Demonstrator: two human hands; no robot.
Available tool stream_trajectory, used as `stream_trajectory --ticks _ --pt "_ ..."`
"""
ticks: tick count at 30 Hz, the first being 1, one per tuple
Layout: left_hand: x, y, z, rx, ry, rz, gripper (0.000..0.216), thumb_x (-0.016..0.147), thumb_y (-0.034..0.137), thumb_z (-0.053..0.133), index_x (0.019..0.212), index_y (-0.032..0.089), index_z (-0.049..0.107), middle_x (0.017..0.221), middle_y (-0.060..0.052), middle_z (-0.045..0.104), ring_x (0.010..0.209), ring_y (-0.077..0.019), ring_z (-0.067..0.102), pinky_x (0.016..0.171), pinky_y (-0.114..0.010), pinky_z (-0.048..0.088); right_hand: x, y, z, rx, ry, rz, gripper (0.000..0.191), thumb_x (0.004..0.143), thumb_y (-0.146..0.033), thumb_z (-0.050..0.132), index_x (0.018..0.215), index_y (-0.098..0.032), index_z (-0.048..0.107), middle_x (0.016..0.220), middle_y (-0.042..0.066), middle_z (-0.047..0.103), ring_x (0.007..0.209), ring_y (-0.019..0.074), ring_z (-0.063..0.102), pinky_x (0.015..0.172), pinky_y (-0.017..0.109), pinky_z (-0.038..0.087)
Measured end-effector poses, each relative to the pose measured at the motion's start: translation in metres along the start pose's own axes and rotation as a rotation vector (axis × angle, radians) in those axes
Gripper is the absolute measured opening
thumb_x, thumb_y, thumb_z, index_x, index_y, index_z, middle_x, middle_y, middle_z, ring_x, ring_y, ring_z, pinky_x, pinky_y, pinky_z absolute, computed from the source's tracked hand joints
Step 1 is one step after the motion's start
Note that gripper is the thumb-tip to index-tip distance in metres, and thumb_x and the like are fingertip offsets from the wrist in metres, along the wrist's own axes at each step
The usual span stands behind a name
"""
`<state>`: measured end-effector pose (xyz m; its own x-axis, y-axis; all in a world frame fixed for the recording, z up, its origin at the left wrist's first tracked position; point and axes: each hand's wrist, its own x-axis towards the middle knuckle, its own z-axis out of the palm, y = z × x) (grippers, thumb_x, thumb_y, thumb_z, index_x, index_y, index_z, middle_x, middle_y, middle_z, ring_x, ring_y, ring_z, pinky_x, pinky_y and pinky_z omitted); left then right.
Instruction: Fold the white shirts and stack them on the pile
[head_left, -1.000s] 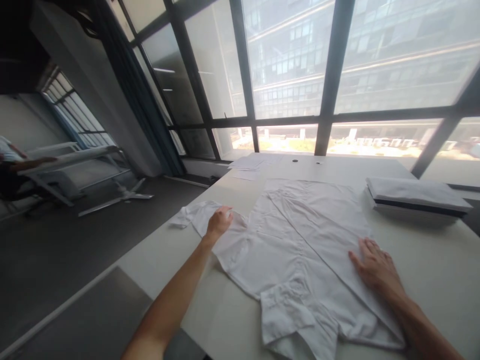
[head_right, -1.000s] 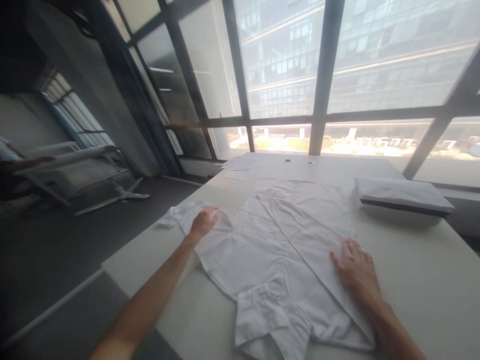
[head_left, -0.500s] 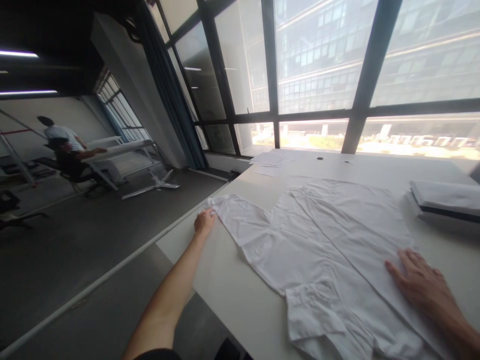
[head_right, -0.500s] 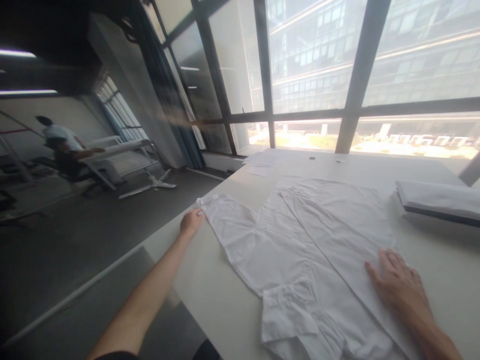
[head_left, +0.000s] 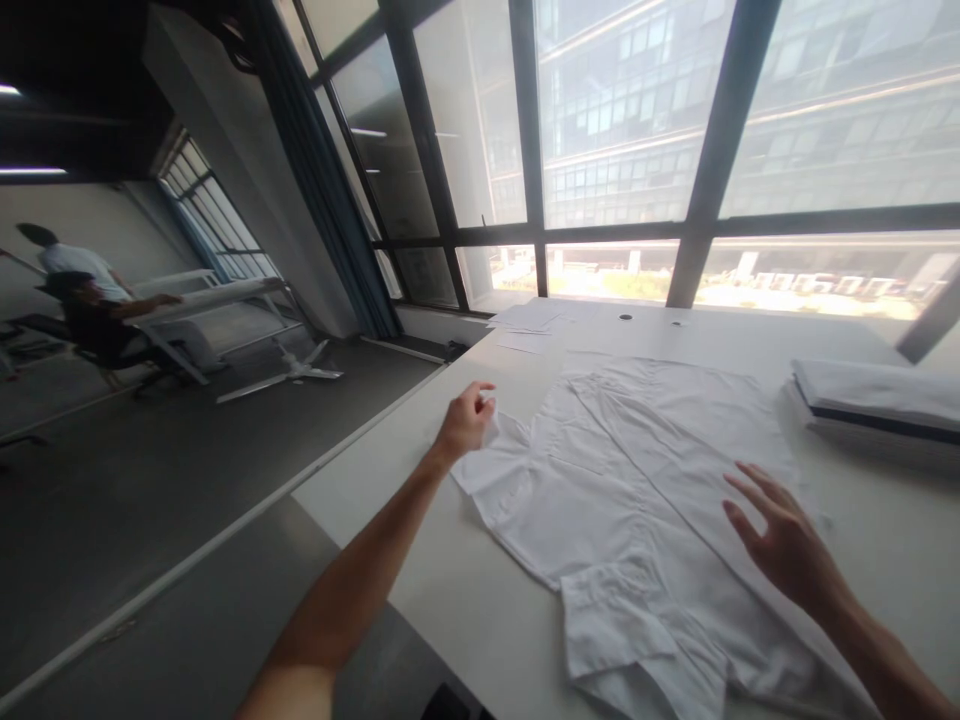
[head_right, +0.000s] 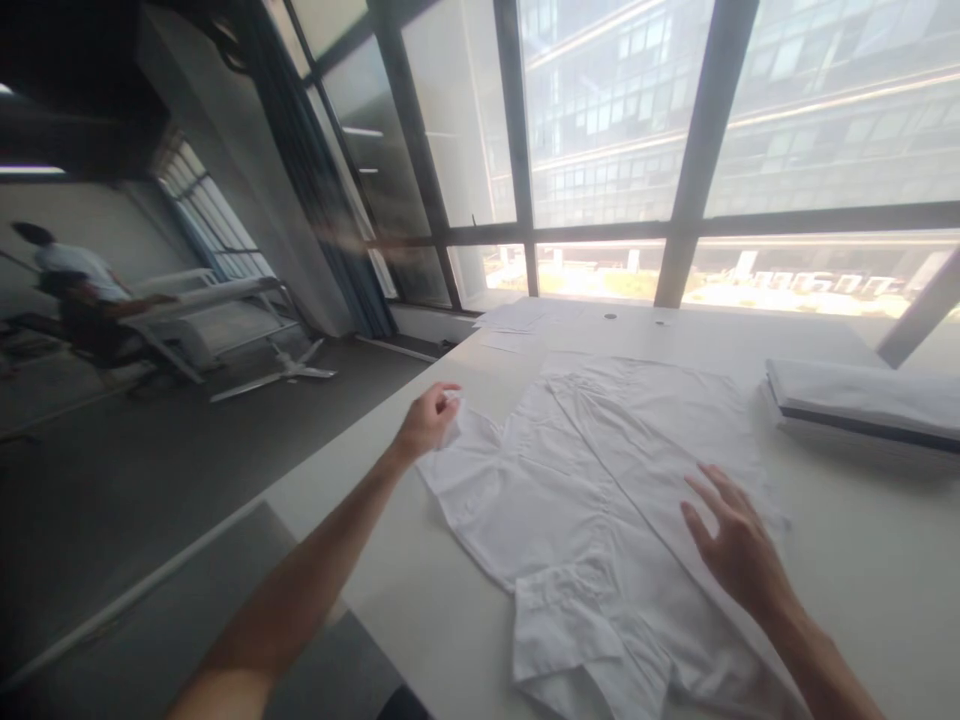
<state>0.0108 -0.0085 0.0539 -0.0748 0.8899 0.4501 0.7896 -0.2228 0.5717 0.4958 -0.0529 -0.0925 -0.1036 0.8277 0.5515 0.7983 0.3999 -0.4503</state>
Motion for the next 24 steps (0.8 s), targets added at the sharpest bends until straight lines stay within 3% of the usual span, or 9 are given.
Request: stream_trajectory --ticks 3,6,10,13,16,18,21,24 --pt "-0.014 0.059 0.052 -0.269 -0.205 0.039 0.03 0.087 0.027 0.054 0.112 0.016 0.067 0.06 0.007 0.05 0.053 -0.0103 0.049 0.055 -0.02 0.038 0.0 -0.044 0.004 0.367 -0.13 0.11 0.04 0.093 -0.05 0.055 0.118 -0.022 0.07 0.133 0.013 0.065 0.124 0.0317 0.059 0.102 0.05 0.051" --pt "-0.036 0.099 0.113 -0.481 -0.42 -0.052 0.031 0.086 0.023 0.053 0.113 0.014 0.064 0.058 0.008 0.05 0.047 -0.01 0.051 0.05 -0.02 0.038 -0.006 -0.082 0.014 0.715 -0.333 0.281 0.045 0.092 -0.054 0.057 0.119 -0.021 0.071 0.117 0.013 0.073 0.106 0.0314 0.069 0.088 0.046 0.059" --pt "-0.07 0.118 0.181 -0.562 -0.562 -0.071 0.037 0.085 0.021 0.057 0.122 0.015 0.06 0.07 0.003 0.061 0.061 -0.0131 0.061 0.059 -0.023 0.047 -0.013 -0.1 0.032 0.949 -0.4 0.392 0.056 0.087 -0.06 0.062 0.127 -0.022 0.069 0.127 0.012 0.07 0.109 0.0335 0.068 0.085 0.046 0.06" --pt "-0.088 0.112 0.208 -0.539 -0.589 -0.093 0.039 0.083 0.016 0.057 0.123 0.017 0.058 0.077 0.001 0.063 0.071 -0.0143 0.063 0.067 -0.025 0.049 -0.015 -0.097 0.042 0.959 -0.389 0.458 0.06 0.083 -0.063 0.066 0.128 -0.023 0.068 0.124 0.011 0.072 0.108 0.0335 0.068 0.087 0.046 0.058" --pt "-0.096 0.104 0.217 -0.594 -0.59 -0.15 0.037 0.083 0.012 0.054 0.12 0.017 0.057 0.073 0.002 0.061 0.069 -0.0142 0.061 0.068 -0.025 0.049 -0.016 -0.094 0.045 1.044 -0.406 0.508 0.07 0.085 -0.065 0.063 0.142 -0.024 0.057 0.119 0.009 0.074 0.099 0.03 0.071 0.084 0.045 0.059" --pt "-0.094 0.103 0.211 -0.698 -0.598 -0.202 0.036 0.084 0.012 0.051 0.119 0.017 0.055 0.073 0.002 0.06 0.066 -0.0136 0.06 0.064 -0.025 0.048 -0.015 -0.094 0.044 1.04 -0.409 0.5 0.069 0.085 -0.065 0.062 0.141 -0.024 0.058 0.126 0.009 0.071 0.106 0.0307 0.07 0.088 0.046 0.058" --pt "-0.083 0.106 0.185 -0.802 -0.568 -0.11 0.03 0.086 0.017 0.05 0.114 0.016 0.058 0.076 0.0 0.063 0.07 -0.0139 0.062 0.066 -0.025 0.048 -0.013 -0.095 0.04 0.907 -0.397 0.463 0.061 0.083 -0.066 0.063 0.123 -0.02 0.072 0.131 0.012 0.068 0.121 0.0347 0.062 0.104 0.05 0.049" --pt "-0.063 0.101 0.142 -0.683 -0.487 0.095 0.023 0.089 0.023 0.052 0.107 0.017 0.065 0.082 -0.003 0.068 0.079 -0.0158 0.065 0.073 -0.026 0.049 -0.012 -0.097 0.035 0.848 -0.416 0.478 0.062 0.08 -0.068 0.065 0.116 -0.019 0.076 0.125 0.012 0.071 0.121 0.0364 0.063 0.109 0.055 0.043"
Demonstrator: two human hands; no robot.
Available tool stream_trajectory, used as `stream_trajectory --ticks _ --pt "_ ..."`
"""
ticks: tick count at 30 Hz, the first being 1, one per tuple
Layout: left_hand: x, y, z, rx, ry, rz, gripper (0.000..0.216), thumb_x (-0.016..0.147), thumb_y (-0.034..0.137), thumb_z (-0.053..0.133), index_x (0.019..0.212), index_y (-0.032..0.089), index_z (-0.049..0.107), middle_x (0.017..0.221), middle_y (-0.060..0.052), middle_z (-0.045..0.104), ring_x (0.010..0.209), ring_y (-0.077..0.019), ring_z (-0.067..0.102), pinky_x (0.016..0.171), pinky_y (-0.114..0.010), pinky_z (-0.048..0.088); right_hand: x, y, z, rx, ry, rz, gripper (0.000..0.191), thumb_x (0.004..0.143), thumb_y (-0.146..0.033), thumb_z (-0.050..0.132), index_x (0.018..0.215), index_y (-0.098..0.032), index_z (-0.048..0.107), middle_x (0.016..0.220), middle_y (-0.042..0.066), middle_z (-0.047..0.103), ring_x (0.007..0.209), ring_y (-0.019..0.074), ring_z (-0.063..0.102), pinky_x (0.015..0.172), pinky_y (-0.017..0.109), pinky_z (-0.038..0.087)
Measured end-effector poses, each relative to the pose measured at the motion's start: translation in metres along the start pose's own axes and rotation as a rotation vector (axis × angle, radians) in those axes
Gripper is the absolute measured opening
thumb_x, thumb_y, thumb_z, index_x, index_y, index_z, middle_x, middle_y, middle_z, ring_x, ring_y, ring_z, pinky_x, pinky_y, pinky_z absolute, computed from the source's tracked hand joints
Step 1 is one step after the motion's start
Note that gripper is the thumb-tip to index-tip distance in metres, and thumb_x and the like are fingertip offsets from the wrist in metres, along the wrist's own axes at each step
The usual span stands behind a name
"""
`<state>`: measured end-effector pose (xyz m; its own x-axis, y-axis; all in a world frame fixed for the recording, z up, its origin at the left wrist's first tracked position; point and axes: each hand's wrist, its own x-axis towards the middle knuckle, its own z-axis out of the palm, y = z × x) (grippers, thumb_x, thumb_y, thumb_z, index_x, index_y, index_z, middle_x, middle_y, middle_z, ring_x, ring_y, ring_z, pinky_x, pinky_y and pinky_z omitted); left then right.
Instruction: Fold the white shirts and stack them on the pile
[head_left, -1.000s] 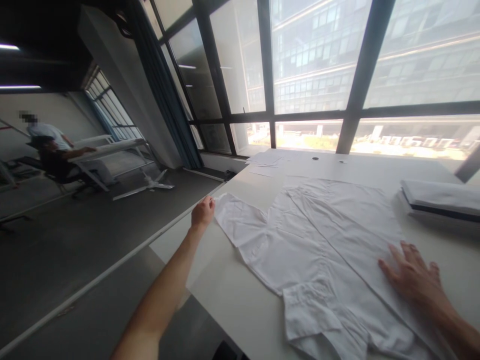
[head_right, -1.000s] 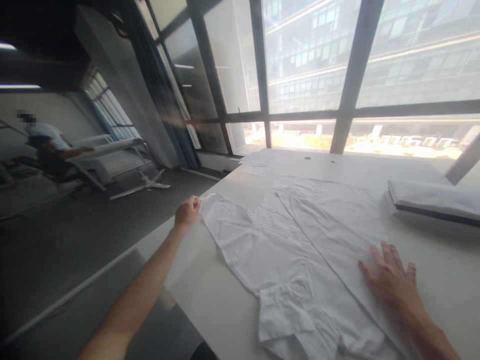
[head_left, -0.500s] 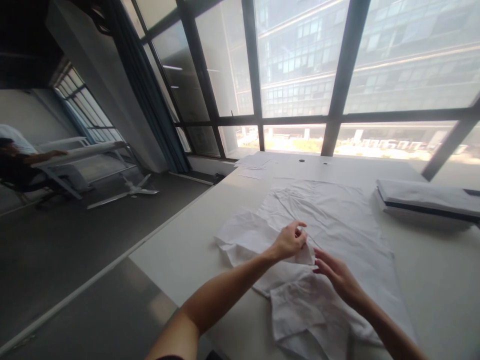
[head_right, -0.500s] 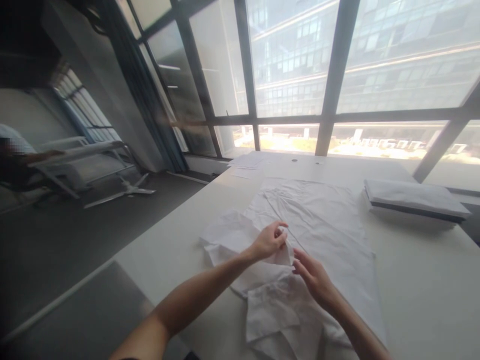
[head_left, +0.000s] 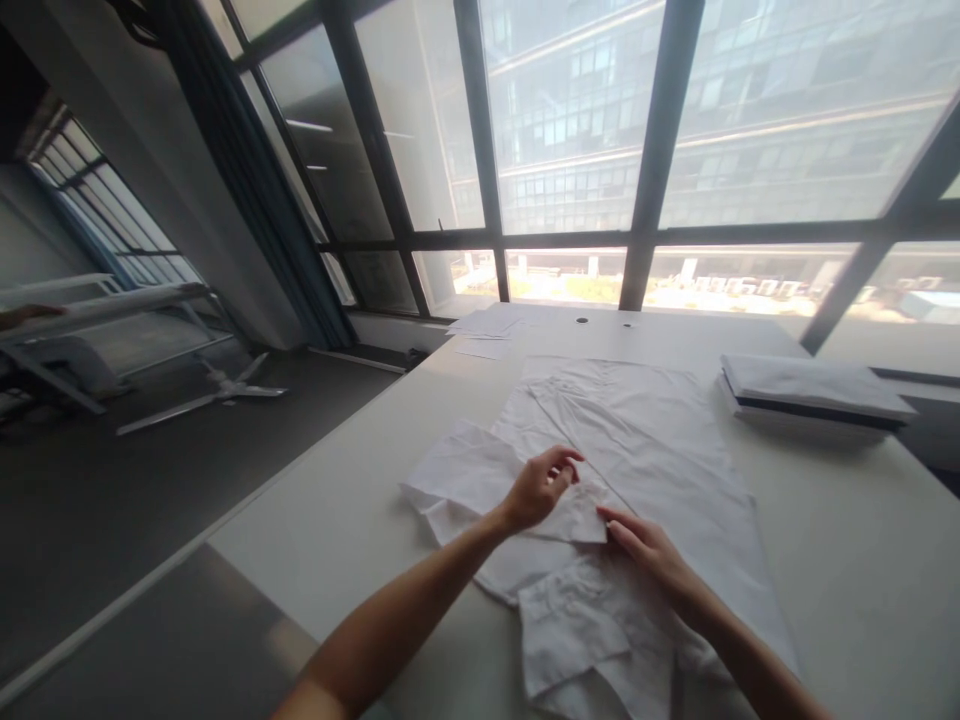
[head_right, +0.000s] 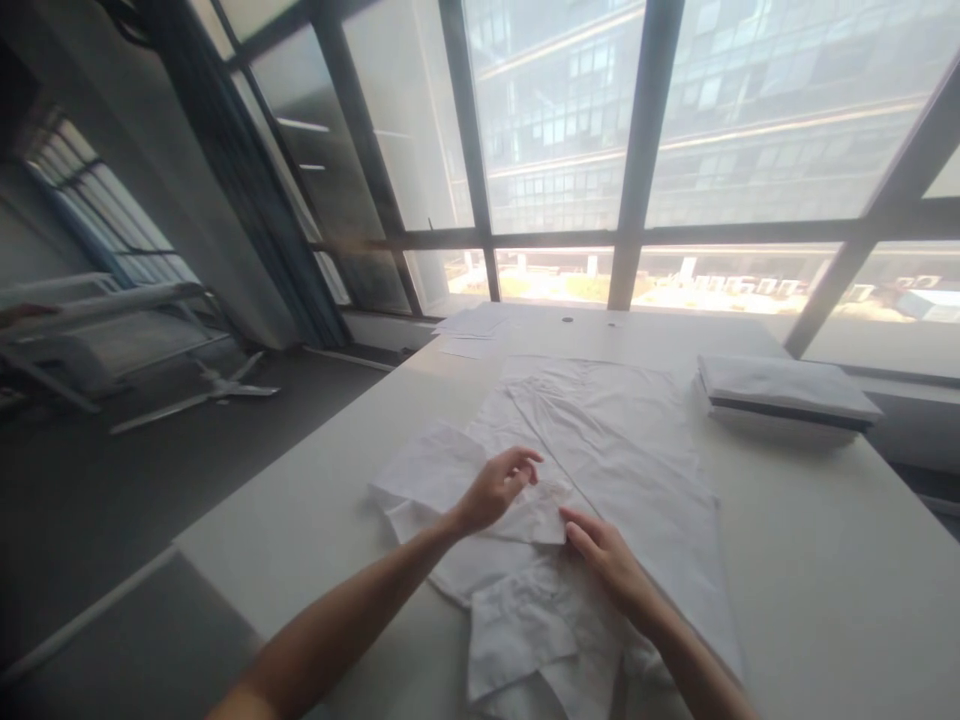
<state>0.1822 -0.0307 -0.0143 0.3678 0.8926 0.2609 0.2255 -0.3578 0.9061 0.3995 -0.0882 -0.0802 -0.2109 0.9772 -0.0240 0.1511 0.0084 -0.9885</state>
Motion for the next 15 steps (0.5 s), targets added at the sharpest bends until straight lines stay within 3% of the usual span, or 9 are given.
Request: stream_trajectory --ticks 4,9,12,15 --pt "-0.002 0.013 -0.074 0.211 0.197 0.063 0.023 0.09 0.026 0.051 0.102 0.018 0.068 0.09 -0.005 0.072 0.086 -0.0184 0.067 0.08 -0.03 0.05 -0.002 -0.013 -0.003 0.179 -0.022 0.028 0.058 0.08 -0.064 0.069 0.118 -0.021 0.075 0.125 0.011 0.071 0.112 0.0353 0.067 0.096 0.055 0.055" --pt "-0.017 0.0 -0.16 0.439 0.47 -0.018 0.026 0.091 0.03 0.048 0.101 0.017 0.068 0.096 -0.006 0.073 0.092 -0.0211 0.068 0.082 -0.033 0.052 0.01 -0.052 -0.032 0.246 0.119 -0.065 0.045 0.081 -0.054 0.074 0.111 -0.021 0.078 0.123 0.012 0.072 0.114 0.0334 0.065 0.093 0.05 0.058" --pt "-0.027 -0.013 -0.19 0.467 0.577 -0.042 0.026 0.091 0.03 0.046 0.1 0.017 0.067 0.093 -0.006 0.073 0.091 -0.0211 0.068 0.083 -0.033 0.054 0.026 -0.08 -0.066 0.255 0.242 -0.132 0.037 0.082 -0.048 0.074 0.106 -0.021 0.078 0.118 0.012 0.074 0.112 0.0305 0.066 0.092 0.045 0.057" --pt "-0.029 -0.026 -0.198 0.45 0.593 -0.05 0.026 0.09 0.028 0.045 0.099 0.016 0.066 0.092 -0.006 0.073 0.089 -0.0206 0.069 0.082 -0.033 0.054 0.045 -0.103 -0.101 0.311 0.345 -0.229 0.025 0.082 -0.042 0.071 0.098 -0.023 0.078 0.106 0.009 0.077 0.104 0.0267 0.069 0.09 0.043 0.057"
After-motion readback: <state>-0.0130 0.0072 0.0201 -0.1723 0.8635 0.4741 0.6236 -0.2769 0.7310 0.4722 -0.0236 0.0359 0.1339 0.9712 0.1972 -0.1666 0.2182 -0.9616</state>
